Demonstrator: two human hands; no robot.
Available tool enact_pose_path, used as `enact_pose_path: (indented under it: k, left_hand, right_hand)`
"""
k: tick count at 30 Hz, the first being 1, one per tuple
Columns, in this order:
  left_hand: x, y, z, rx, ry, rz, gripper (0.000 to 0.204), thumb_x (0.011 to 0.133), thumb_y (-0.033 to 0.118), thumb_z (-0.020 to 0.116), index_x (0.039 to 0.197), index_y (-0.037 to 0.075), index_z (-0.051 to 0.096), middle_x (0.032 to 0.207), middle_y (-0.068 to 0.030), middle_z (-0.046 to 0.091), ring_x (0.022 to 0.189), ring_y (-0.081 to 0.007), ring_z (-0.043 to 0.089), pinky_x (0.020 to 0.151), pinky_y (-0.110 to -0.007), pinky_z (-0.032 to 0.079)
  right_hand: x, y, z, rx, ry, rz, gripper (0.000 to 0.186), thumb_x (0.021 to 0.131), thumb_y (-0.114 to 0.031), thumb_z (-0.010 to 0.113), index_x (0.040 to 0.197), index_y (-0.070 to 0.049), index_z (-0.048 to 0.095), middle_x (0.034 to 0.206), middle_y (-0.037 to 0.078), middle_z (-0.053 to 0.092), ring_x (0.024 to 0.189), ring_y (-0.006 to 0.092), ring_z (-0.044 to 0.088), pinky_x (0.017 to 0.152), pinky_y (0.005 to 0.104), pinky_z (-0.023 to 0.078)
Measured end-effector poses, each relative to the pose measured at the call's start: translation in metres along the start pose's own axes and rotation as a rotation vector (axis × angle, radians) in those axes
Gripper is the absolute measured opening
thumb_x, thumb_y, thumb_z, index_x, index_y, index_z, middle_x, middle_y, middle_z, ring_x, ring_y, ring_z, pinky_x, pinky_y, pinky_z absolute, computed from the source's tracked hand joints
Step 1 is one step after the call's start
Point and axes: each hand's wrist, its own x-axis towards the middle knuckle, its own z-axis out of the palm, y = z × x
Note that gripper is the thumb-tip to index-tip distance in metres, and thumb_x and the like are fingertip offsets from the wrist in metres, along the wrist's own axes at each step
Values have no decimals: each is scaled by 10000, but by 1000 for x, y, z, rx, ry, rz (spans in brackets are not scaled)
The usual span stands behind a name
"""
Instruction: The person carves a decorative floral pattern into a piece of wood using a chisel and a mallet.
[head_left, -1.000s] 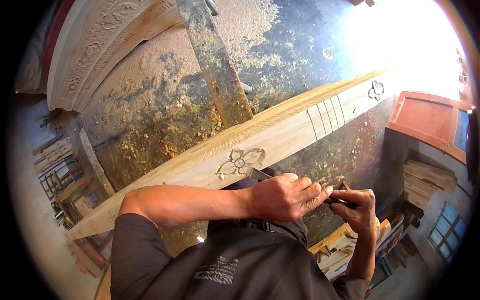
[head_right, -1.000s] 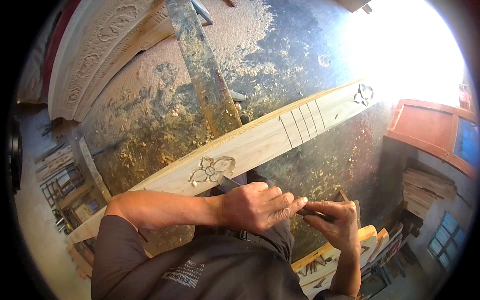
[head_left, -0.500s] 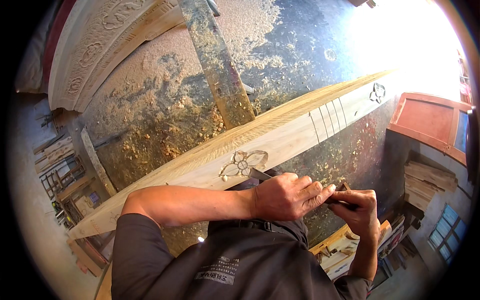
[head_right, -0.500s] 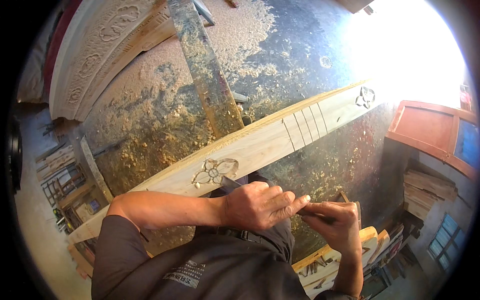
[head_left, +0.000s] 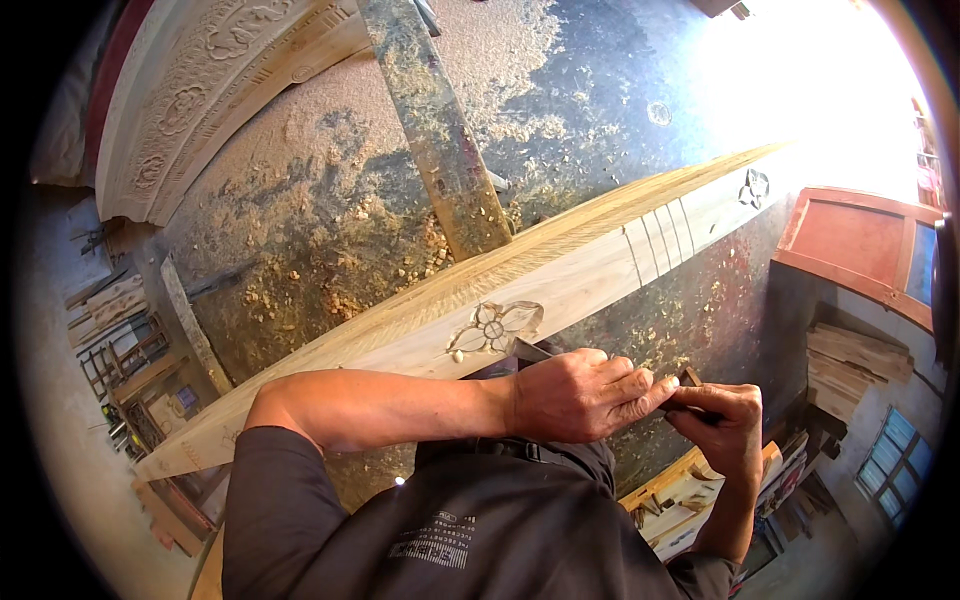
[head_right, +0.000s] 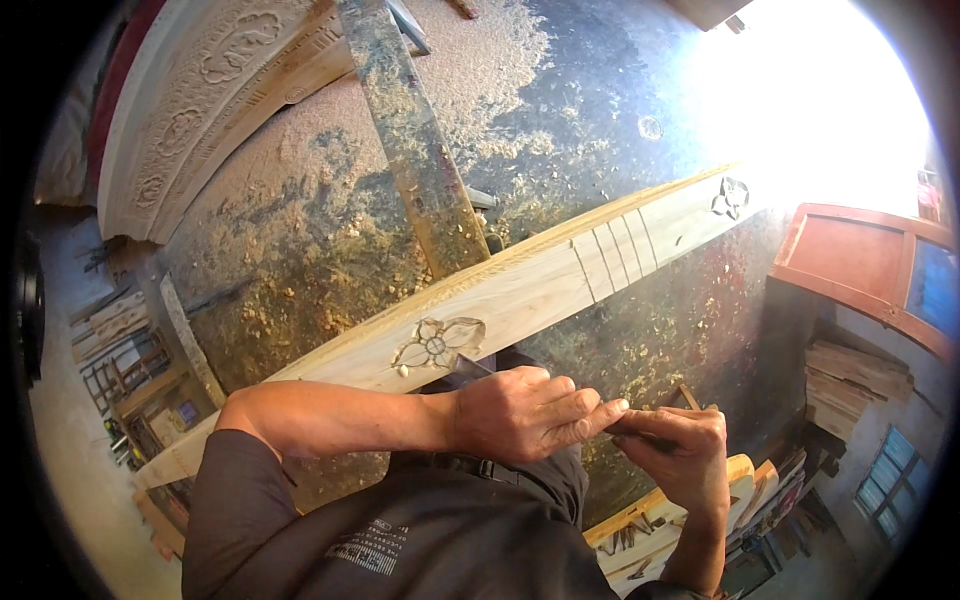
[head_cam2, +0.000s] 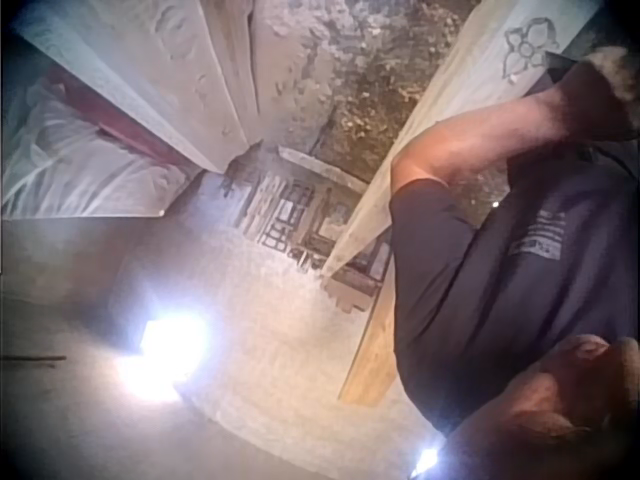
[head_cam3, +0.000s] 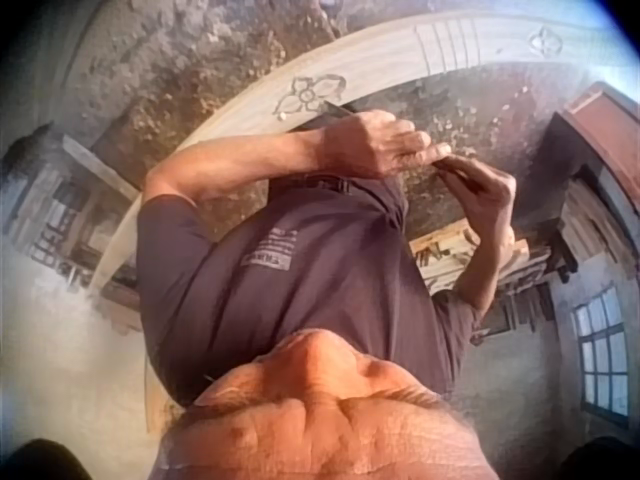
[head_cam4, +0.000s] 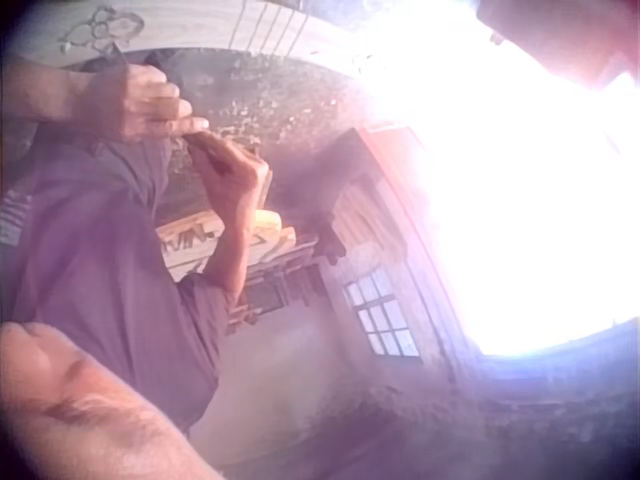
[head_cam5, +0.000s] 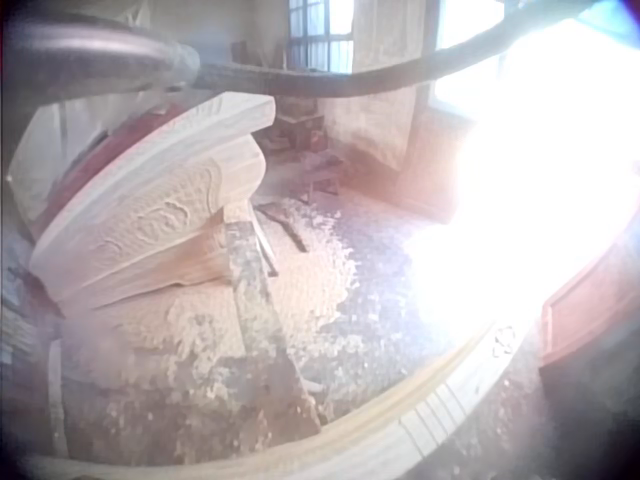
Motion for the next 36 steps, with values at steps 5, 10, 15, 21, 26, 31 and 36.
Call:
enact_pose_path:
  k: [5, 10, 15, 21, 26, 31, 36]
  left_hand:
    - [0, 1, 3, 15, 26, -3, 520, 1007, 194, 657, 1480, -21, 685, 1063, -47, 682, 801, -123, 633, 614, -280, 477]
    - [2, 3, 4, 64, 5, -28, 494, 999, 193, 691, 1454, 1, 705, 1001, -24, 672, 742, -109, 623, 578, -278, 470]
    - [4, 3, 4, 53, 14, -46, 488, 988, 181, 706, 1447, 15, 712, 970, -15, 652, 712, -106, 610, 557, -283, 468]
    - [1, 3, 1, 53, -6, 1, 468, 1004, 167, 690, 1452, 37, 724, 1027, -15, 663, 731, -97, 609, 578, -268, 460]
    - [-3, 6, 1, 66, 67, 121, 476, 1019, 167, 688, 1477, 39, 716, 1075, -14, 651, 758, -97, 581, 602, -254, 438]
    - [-5, 5, 4, 11, 27, 136, 485, 1023, 174, 676, 1481, 18, 703, 1087, -37, 654, 779, -110, 596, 609, -270, 461]
    - [-5, 5, 6, -34, 5, 110, 509, 1004, 179, 671, 1475, -13, 694, 1091, -61, 667, 808, -130, 625, 629, -284, 489]
  right_hand:
    - [-1, -2, 3, -5, 24, -17, 265, 773, 41, 913, 1032, -3, 879, 755, 109, 785, 652, 131, 765, 608, 269, 565]
    - [-5, 3, 7, -46, 33, -2, 247, 773, 16, 922, 1014, -13, 876, 758, 106, 785, 659, 139, 771, 614, 276, 566]
    - [-4, 9, 12, -49, 40, 3, 234, 777, -5, 922, 1006, -16, 877, 752, 109, 779, 648, 140, 763, 619, 280, 566]
    - [-10, 10, 17, -1, 51, 57, 224, 800, -8, 920, 1019, 7, 876, 732, 92, 767, 620, 81, 690, 582, 271, 521]
    - [-31, 14, 23, 195, 75, 249, 199, 828, 0, 923, 1019, 28, 873, 721, 39, 757, 661, 26, 631, 583, 246, 492]
    - [-41, 14, 29, 172, 84, 280, 226, 835, 2, 932, 1050, 34, 869, 749, 47, 776, 680, 37, 656, 610, 241, 515]
    - [-44, 12, 31, 179, 103, 279, 230, 839, 0, 928, 1059, 34, 868, 774, 54, 798, 699, 50, 692, 631, 246, 541]
